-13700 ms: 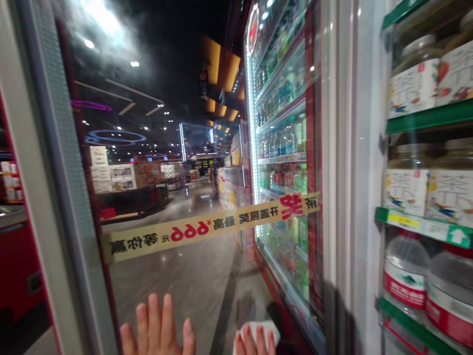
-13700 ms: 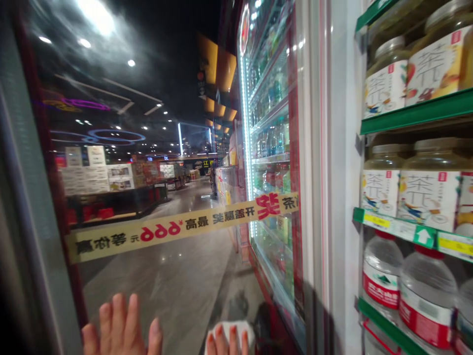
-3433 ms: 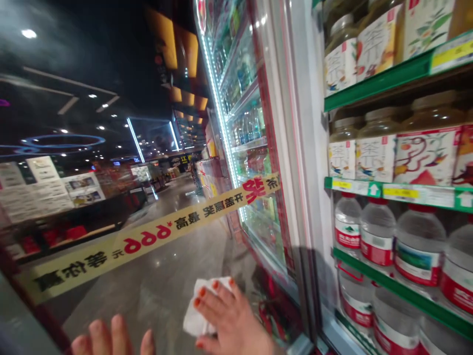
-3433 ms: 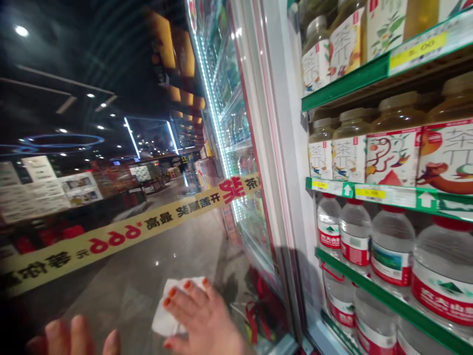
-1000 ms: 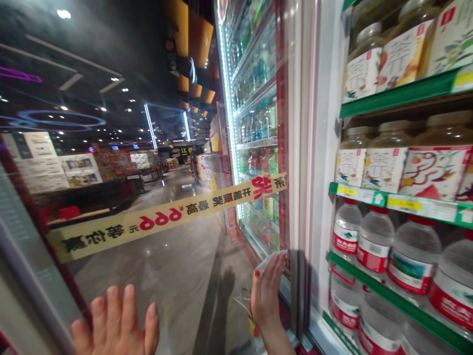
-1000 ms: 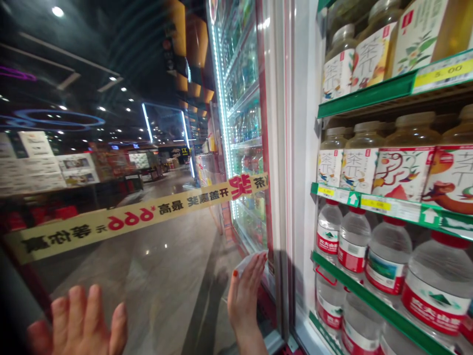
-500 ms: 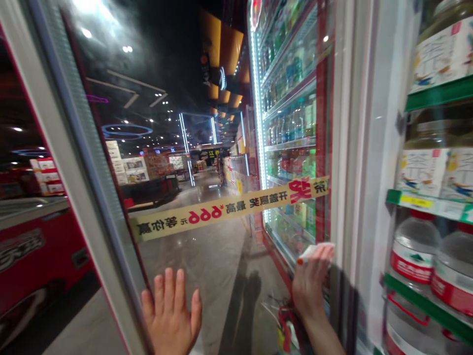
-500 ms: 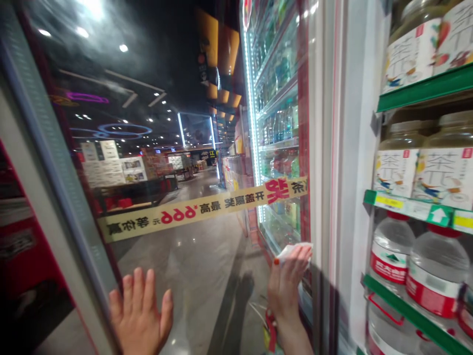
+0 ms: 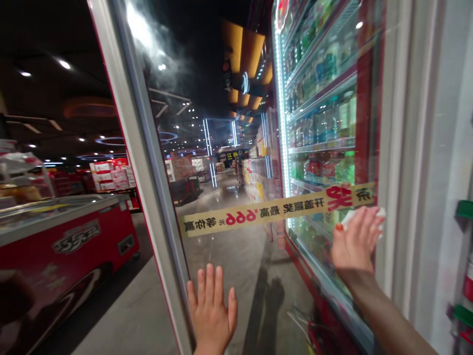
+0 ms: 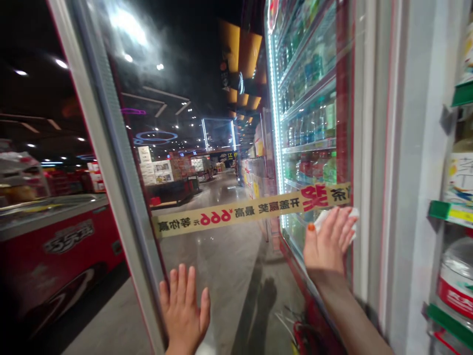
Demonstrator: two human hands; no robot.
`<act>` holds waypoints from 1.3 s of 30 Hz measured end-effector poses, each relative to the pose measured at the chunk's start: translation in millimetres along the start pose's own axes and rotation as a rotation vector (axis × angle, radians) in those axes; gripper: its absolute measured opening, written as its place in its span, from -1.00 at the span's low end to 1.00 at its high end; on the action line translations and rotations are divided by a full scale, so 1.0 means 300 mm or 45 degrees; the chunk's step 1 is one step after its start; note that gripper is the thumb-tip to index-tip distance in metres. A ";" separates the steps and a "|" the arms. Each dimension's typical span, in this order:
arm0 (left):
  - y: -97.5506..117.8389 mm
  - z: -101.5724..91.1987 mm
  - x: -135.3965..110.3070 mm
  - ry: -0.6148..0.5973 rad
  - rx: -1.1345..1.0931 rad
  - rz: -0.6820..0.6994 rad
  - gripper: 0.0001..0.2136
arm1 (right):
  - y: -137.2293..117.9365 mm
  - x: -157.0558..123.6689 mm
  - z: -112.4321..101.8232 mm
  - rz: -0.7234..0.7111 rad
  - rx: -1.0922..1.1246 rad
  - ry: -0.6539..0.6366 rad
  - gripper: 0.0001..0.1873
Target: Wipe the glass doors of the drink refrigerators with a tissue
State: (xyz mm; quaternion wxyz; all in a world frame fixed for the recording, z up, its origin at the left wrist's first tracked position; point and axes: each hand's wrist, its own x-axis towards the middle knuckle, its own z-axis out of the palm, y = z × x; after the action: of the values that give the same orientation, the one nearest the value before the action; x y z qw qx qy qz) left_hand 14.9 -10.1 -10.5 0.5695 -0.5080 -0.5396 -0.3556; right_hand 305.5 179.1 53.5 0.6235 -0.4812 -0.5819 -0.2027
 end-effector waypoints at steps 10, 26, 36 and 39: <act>0.004 -0.005 0.002 0.040 -0.043 0.023 -0.22 | -0.110 -0.179 -0.045 -0.868 0.132 -0.211 -0.24; 0.001 0.008 -0.015 0.026 -0.115 -0.029 -0.18 | -0.147 0.133 -0.120 -0.672 0.097 -0.014 -0.28; -0.013 0.018 -0.023 0.097 -0.107 0.003 -0.19 | -0.683 0.106 -0.133 -1.210 0.289 -0.188 -0.26; -0.027 0.041 -0.054 0.070 -0.142 -0.056 -0.16 | -0.502 0.142 -0.126 -1.060 0.210 -0.238 -0.25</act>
State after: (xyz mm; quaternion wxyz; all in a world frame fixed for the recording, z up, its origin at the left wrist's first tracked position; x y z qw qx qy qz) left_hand 1.6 -2.6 -25.9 0.5471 -0.5170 -0.5140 -0.4113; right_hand 213.4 92.0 152.9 0.4697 -0.1704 -0.7945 -0.3451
